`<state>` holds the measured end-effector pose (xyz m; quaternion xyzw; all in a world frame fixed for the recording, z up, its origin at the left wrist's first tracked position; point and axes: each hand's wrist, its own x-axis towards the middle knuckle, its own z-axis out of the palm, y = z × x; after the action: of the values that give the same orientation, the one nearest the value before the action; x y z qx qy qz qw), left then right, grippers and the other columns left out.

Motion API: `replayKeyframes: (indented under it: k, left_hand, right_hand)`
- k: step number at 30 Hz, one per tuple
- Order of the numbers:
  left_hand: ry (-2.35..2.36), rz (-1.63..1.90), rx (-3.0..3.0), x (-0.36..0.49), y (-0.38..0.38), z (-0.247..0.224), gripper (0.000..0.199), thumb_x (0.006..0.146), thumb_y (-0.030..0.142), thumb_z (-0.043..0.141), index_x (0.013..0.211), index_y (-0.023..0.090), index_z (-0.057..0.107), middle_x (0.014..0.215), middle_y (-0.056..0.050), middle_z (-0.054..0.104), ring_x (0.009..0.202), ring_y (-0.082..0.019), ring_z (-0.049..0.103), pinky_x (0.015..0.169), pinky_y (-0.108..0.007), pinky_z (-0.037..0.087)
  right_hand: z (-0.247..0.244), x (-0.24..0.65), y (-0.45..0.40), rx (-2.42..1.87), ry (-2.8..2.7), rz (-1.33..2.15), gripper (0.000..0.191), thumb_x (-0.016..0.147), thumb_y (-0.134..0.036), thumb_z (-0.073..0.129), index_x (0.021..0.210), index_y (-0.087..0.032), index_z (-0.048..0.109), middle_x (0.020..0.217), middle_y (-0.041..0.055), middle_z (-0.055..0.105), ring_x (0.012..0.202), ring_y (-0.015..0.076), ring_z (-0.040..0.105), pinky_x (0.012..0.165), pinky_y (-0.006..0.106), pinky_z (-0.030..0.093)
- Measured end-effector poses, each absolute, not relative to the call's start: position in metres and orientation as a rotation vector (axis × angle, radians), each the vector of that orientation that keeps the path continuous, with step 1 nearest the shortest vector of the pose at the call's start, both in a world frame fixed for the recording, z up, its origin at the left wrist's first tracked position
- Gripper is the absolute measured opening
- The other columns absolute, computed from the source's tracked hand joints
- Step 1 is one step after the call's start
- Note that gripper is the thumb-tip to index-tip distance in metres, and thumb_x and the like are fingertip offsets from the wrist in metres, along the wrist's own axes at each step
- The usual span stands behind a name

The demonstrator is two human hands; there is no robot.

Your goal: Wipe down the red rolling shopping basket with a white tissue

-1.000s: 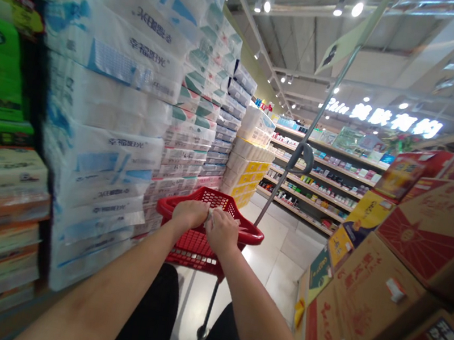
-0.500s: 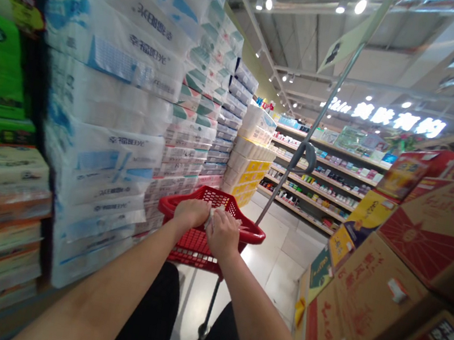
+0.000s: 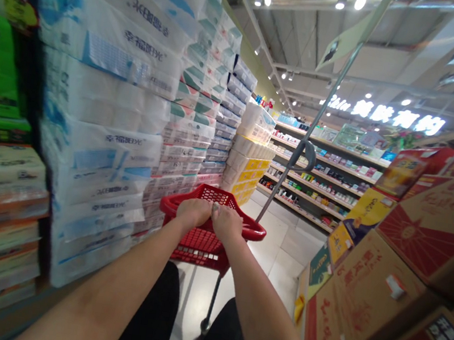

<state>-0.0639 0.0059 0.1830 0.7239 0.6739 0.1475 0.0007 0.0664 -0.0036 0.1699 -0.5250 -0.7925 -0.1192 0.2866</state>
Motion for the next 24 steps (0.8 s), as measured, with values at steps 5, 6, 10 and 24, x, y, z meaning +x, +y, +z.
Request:
replayKeyframes:
  k: [5,6,10,24]
  left_hand:
    - [2.180,0.507,2.261,-0.058,0.009,0.178,0.064,0.096,0.040,0.012,0.107,0.017,0.071,0.107,-0.015,0.072,0.104,-0.029,0.066,0.085,-0.042,0.052]
    - [2.181,0.509,2.269,-0.059,0.009,0.177,0.063,0.096,0.040,0.013,0.107,0.018,0.071,0.107,-0.015,0.072,0.103,-0.028,0.066,0.084,-0.041,0.052]
    - [2.125,0.497,2.367,-0.066,0.010,0.179,0.054,0.096,0.040,0.022,0.101,0.020,0.072,0.104,-0.012,0.073,0.100,-0.027,0.068,0.079,-0.037,0.052]
    - [2.340,1.046,2.526,-0.089,-0.029,0.145,0.048,0.095,0.029,0.024,0.078,0.015,0.067,0.079,-0.013,0.070,0.081,-0.026,0.062,0.080,-0.044,0.036]
  right_hand:
    - [0.169,0.070,-0.006,-1.421,-2.097,-0.326,0.039,0.100,-0.039,0.034,0.100,-0.019,0.068,0.098,0.0089,0.071,0.098,0.0222,0.063,0.083,0.033,0.044]
    - [0.167,0.071,-0.006,-1.397,-2.096,-0.341,0.038,0.100,-0.038,0.034,0.101,-0.020,0.067,0.100,0.0080,0.071,0.099,0.0214,0.062,0.084,0.033,0.043]
    - [0.163,0.073,-0.006,-1.352,-2.109,-0.375,0.034,0.100,-0.036,0.036,0.101,-0.021,0.066,0.100,0.0062,0.070,0.098,0.0192,0.062,0.085,0.030,0.042]
    - [0.158,0.071,-0.002,-1.261,-2.064,-0.440,0.026,0.097,-0.031,0.044,0.098,-0.020,0.067,0.094,0.0059,0.070,0.091,0.0190,0.062,0.084,0.030,0.044]
